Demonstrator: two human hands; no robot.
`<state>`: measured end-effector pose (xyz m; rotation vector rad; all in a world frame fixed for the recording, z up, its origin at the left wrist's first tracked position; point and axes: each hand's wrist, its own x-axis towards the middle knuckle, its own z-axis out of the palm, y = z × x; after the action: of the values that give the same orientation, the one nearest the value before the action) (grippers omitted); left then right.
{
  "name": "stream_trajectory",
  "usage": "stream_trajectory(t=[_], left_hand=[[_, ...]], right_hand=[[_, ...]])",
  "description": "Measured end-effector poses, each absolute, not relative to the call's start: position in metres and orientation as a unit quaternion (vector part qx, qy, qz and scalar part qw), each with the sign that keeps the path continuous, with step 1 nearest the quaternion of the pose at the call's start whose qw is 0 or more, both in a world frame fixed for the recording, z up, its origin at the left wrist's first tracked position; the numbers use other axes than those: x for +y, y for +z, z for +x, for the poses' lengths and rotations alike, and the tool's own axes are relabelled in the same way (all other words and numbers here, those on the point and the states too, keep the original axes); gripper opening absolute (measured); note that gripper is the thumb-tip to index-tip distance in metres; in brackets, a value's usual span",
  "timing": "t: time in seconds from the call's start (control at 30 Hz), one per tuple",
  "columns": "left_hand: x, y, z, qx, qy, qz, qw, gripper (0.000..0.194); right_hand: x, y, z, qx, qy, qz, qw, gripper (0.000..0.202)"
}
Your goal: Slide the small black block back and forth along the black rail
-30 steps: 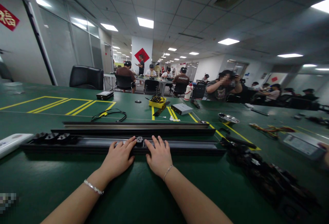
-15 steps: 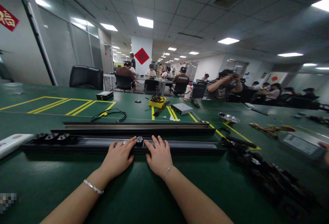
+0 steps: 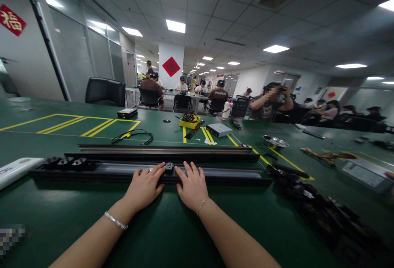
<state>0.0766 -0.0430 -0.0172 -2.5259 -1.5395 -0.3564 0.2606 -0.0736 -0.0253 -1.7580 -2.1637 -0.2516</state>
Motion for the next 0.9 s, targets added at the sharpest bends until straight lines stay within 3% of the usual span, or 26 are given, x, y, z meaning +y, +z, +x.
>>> stream_trajectory(t=[0.9], left_hand=[[-0.043,-0.013,0.087,-0.544,-0.092,-0.831,0.070,0.052]], right_hand=[[-0.073,-0.023,0.260,-0.759,-0.077,-0.627,0.159,0.054]])
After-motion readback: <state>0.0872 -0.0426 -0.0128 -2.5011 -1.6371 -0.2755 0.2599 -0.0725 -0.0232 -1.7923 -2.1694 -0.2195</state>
